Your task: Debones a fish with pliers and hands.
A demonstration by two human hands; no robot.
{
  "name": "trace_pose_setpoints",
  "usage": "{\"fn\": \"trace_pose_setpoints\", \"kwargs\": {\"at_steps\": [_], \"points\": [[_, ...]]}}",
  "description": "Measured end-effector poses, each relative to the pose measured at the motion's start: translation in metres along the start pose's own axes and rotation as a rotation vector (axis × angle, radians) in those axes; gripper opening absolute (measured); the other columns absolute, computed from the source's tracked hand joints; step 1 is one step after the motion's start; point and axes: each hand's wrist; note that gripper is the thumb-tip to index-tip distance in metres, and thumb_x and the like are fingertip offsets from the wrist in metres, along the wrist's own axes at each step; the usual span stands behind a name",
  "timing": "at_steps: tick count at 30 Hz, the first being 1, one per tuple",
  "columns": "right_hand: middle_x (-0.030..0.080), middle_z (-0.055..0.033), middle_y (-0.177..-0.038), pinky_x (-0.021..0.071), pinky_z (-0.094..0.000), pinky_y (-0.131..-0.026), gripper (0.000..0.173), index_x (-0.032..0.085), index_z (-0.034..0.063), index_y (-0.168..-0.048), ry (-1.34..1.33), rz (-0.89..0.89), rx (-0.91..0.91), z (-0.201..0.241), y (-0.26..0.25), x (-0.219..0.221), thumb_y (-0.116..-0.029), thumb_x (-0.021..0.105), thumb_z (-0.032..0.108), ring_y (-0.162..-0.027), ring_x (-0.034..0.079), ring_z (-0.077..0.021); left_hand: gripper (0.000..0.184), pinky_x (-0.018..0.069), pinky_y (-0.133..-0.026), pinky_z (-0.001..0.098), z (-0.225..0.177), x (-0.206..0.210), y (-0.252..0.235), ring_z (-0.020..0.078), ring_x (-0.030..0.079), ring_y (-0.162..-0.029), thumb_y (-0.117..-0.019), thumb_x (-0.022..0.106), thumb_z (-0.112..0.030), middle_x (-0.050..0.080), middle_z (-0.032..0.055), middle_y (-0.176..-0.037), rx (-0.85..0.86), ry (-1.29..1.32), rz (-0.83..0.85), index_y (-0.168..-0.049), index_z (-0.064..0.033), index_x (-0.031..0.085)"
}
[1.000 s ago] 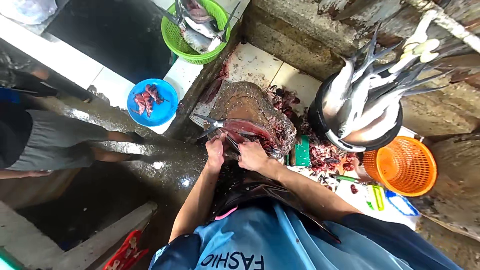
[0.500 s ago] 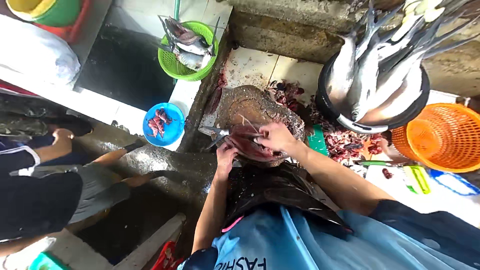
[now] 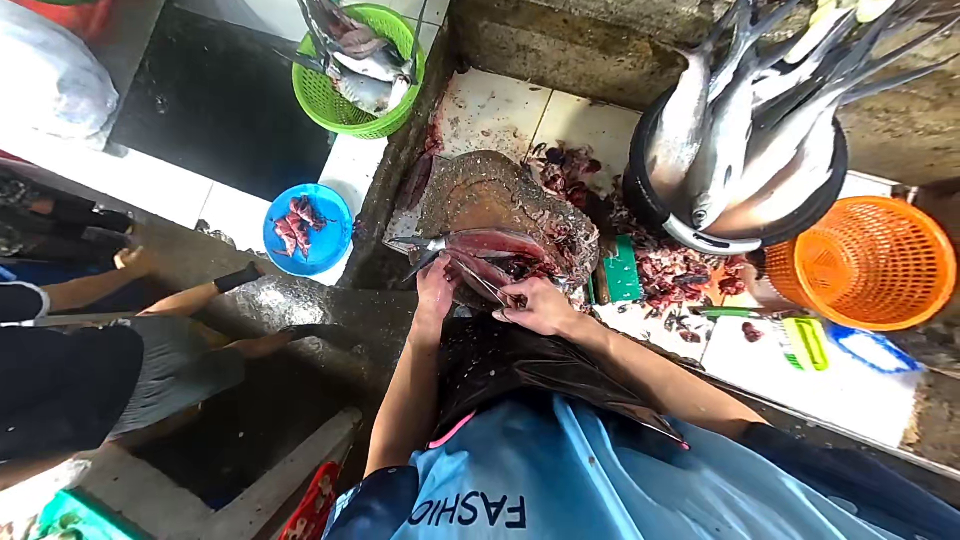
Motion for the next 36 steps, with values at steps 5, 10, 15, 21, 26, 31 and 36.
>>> {"fn": "trace_pose_setpoints", "kwargs": {"at_steps": [5,10,15,21,26,31,36], "points": [[0.075,-0.01,-0.106,0.0511,-0.0543,-0.096,0.037,0.075,0.0132,-0.116,0.091,0.014,-0.002,0.005,-0.007,0.012,-0.09,0.067,0.037,-0.105,0.069,-0.0276,0.027,0.0576,-0.087,0.0406,-0.009,0.008,0.019,0.0182,0.067,-0.091,-0.1049,0.058,-0.032,0.067,0.0062,-0.101,0.001,-0.05,-0.003,-0.118,-0.0084,0.063],[0.074,-0.0121,-0.106,0.0504,-0.0544,-0.097,0.034,0.074,0.0109,-0.117,0.15,0.021,0.029,0.018,-0.02,0.011,-0.0928,0.063,0.033,-0.106,0.069,-0.0303,0.025,0.0605,-0.08,0.0409,0.002,0.01,0.014,0.0198,0.069,-0.082,-0.1051,0.059,-0.026,0.07,0.0089,-0.091,0.081,-0.117,0.004,-0.11,-0.003,0.066],[0.074,-0.0133,-0.107,0.0546,-0.0578,-0.091,0.036,0.073,0.0102,-0.118,0.166,-0.287,-0.062,0.025,-0.027,-0.004,-0.0895,0.07,0.032,-0.1,0.07,-0.032,0.025,0.0606,-0.076,0.0401,0.002,0.002,0.007,0.0204,0.069,-0.082,-0.107,0.055,-0.024,0.07,0.0104,-0.094,0.017,-0.104,-0.044,-0.112,-0.0022,0.066],[0.073,-0.0053,-0.087,0.0585,-0.0565,-0.076,0.035,0.077,0.0158,-0.107,-0.029,-0.112,-0.001,0.0,-0.021,-0.037,-0.0847,0.078,0.042,-0.079,0.07,-0.0243,0.028,0.058,-0.079,0.0373,-0.011,0.008,0.022,0.0155,0.066,-0.086,-0.1055,0.056,-0.033,0.068,0.0043,-0.097,-0.009,-0.122,-0.009,-0.114,-0.0088,0.066],[0.072,-0.0043,-0.091,0.0547,-0.0498,-0.08,0.042,0.077,0.0146,-0.112,0.015,-0.015,-0.034,-0.001,0.005,-0.012,-0.0854,0.072,0.048,-0.083,0.067,-0.021,0.027,0.0579,-0.084,0.0377,-0.021,0.015,0.041,0.0159,0.066,-0.091,-0.1046,0.057,-0.035,0.066,0.0027,-0.1,-0.031,-0.077,0.016,-0.119,-0.0127,0.063],[0.075,-0.0082,-0.095,0.0543,-0.054,-0.086,0.032,0.077,0.0128,-0.112,0.058,-0.029,-0.001,0.011,-0.007,0.0,-0.0879,0.073,0.034,-0.091,0.07,-0.0252,0.033,0.0582,-0.084,0.0378,-0.022,0.015,0.046,0.0156,0.067,-0.09,-0.101,0.063,-0.044,0.067,0.0018,-0.1,-0.011,-0.097,0.036,-0.12,-0.0168,0.065],[0.076,-0.0095,-0.101,0.052,-0.0539,-0.093,0.032,0.076,0.0127,-0.115,0.116,-0.008,0.023,0.016,-0.013,0.004,-0.0907,0.07,0.032,-0.099,0.07,-0.0267,0.032,0.0592,-0.081,0.0376,-0.017,0.011,0.041,0.0156,0.067,-0.086,-0.1038,0.059,-0.042,0.067,0.0027,-0.099,0.068,-0.172,0.062,-0.12,-0.0152,0.064]]}}
Point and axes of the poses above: each hand's wrist, its own y-axis away from the middle knuckle, its own x-axis out of the palm, z = x × y
